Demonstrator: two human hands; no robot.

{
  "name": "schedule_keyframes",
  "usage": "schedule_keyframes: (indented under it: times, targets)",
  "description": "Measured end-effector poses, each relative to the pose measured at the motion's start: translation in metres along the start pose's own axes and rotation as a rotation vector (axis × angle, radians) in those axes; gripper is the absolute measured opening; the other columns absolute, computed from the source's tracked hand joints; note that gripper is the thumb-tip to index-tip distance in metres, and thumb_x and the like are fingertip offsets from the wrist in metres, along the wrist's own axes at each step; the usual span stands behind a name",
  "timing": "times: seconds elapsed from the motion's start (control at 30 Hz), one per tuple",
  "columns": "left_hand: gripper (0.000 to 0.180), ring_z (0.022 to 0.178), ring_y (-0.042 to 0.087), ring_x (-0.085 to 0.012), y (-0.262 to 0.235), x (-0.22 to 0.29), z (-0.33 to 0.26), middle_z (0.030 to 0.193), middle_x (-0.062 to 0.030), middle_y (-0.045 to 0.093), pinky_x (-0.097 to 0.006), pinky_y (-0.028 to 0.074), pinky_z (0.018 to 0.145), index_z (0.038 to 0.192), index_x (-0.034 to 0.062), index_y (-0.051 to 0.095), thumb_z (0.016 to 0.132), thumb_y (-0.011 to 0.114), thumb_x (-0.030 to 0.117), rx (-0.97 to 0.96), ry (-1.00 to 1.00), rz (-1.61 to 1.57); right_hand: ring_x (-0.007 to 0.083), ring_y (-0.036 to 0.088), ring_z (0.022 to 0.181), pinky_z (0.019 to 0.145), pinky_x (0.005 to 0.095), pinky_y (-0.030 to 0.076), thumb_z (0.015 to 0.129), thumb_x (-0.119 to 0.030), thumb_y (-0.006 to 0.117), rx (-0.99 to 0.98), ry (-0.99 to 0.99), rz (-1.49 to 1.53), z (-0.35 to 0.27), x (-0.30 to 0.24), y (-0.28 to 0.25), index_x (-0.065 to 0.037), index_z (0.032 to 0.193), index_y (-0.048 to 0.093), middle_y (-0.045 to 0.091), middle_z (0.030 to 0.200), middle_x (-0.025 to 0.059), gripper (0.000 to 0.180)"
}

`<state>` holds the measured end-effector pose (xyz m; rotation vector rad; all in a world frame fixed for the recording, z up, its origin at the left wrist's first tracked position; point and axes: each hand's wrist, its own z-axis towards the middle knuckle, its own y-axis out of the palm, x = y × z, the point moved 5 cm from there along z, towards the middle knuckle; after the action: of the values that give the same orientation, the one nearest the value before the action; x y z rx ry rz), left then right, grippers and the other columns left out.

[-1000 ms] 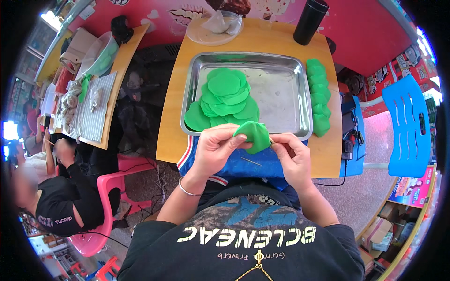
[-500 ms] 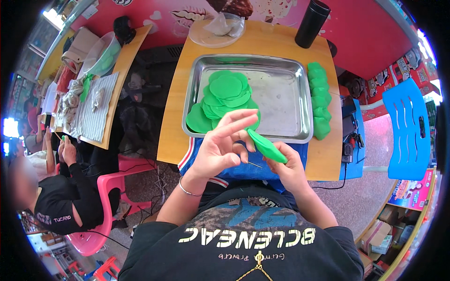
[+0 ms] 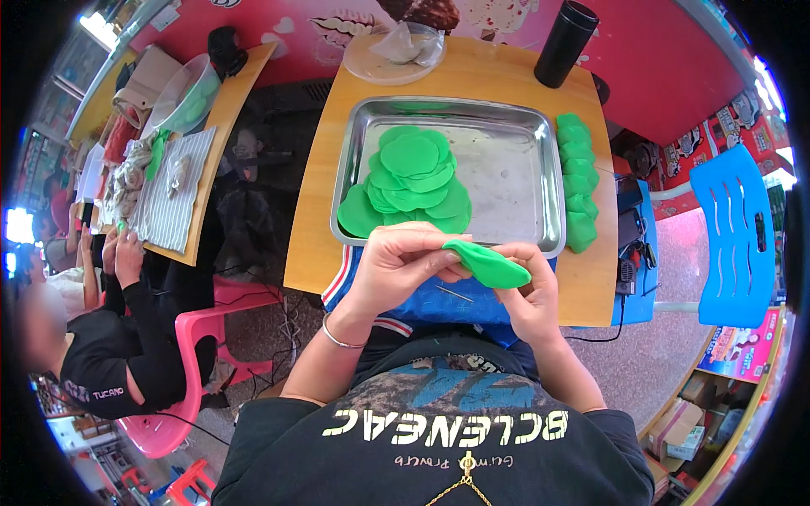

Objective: The person wraps small portions of dough in green circular wrappers. They pick up a wrapper, place a dough portion in the center, and fold the edges to seal it. The finished wrapped items are placed on a metal tray.

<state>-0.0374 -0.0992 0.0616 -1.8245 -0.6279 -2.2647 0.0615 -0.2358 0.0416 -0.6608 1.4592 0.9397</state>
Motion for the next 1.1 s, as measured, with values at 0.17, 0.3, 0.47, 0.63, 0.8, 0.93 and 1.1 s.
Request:
schedule_keyframes:
  times: [0.17, 0.3, 0.47, 0.63, 0.8, 0.93, 1.1]
  targets:
    - [0.016, 0.075, 0.065, -0.0186, 0.0, -0.001, -0.003, 0.084, -0.0113, 0.062, -0.025, 0.055, 0.066, 0.096, -0.0059, 0.063, 0.081, 0.059, -0.003, 0.019, 0.006, -0.088, 0.0036, 0.049, 0.069, 0.059, 0.0176, 0.038, 0.084, 0.004, 0.054, 0.002, -0.069, 0.101, -0.002, -0.001, -0.001, 0.001, 0.108, 0.05, 0.055, 0.081, 0.0012, 0.025]
    - [0.012, 0.074, 0.065, -0.0188, 0.001, 0.001, -0.002, 0.083, -0.0114, 0.062, -0.025, 0.056, 0.065, 0.092, -0.007, 0.063, 0.082, 0.059, -0.003, 0.041, 0.029, -0.031, 0.0036, 0.049, 0.07, 0.059, 0.0182, 0.039, 0.084, 0.004, 0.055, 0.009, -0.117, -0.294, 0.001, 0.003, -0.006, 0.001, 0.104, 0.055, 0.055, 0.088, 0.0034, 0.021]
    - [0.011, 0.074, 0.065, -0.0182, 0.0, -0.005, -0.003, 0.084, -0.0111, 0.063, -0.025, 0.055, 0.065, 0.092, -0.0063, 0.062, 0.082, 0.058, -0.003, 0.031, 0.028, -0.128, 0.0049, 0.049, 0.069, 0.059, 0.0189, 0.039, 0.084, 0.004, 0.055, -0.075, -0.11, 0.061, 0.003, -0.001, -0.004, 0.0, 0.103, 0.058, 0.054, 0.09, 0.0035, 0.02]
    - [0.012, 0.068, 0.059, -0.0136, -0.001, -0.012, -0.005, 0.077, -0.008, 0.06, -0.023, 0.048, 0.059, 0.09, -0.0047, 0.062, 0.081, 0.062, 0.002, 0.067, 0.04, -0.171, 0.0066, 0.049, 0.073, 0.062, 0.0187, 0.038, 0.085, 0.004, 0.053, -0.074, 0.018, 0.244, 0.001, 0.009, -0.004, 0.001, 0.103, 0.057, 0.053, 0.089, 0.0035, 0.019]
    - [0.007, 0.07, 0.049, -0.0109, 0.001, 0.002, 0.002, 0.071, -0.0031, 0.054, -0.023, 0.039, 0.061, 0.081, -0.0026, 0.063, 0.079, 0.064, 0.005, 0.127, 0.162, 0.078, 0.006, 0.048, 0.07, 0.06, 0.018, 0.037, 0.086, 0.001, 0.053, -0.072, -0.048, 0.093, 0.003, 0.01, 0.002, 0.0, 0.103, 0.058, 0.056, 0.091, 0.0034, 0.018]
    - [0.007, 0.07, 0.048, -0.0082, 0.002, -0.008, -0.001, 0.075, -0.0016, 0.053, -0.02, 0.037, 0.059, 0.084, 0.0004, 0.067, 0.078, 0.065, 0.004, 0.139, 0.202, -0.121, 0.0049, 0.046, 0.063, 0.054, 0.0179, 0.035, 0.086, -0.001, 0.054, -0.087, 0.058, 0.35, 0.0, 0.015, 0.004, -0.002, 0.105, 0.057, 0.057, 0.085, 0.0021, 0.019]
    - [0.006, 0.069, 0.047, -0.0077, 0.005, -0.019, -0.002, 0.075, -0.001, 0.052, -0.021, 0.037, 0.06, 0.083, -0.0001, 0.065, 0.081, 0.063, 0.005, 0.179, 0.144, -0.292, 0.0034, 0.042, 0.058, 0.048, 0.018, 0.03, 0.087, -0.005, 0.054, -0.103, 0.16, 0.433, -0.004, 0.026, 0.005, -0.005, 0.109, 0.055, 0.057, 0.077, 0.001, 0.022]
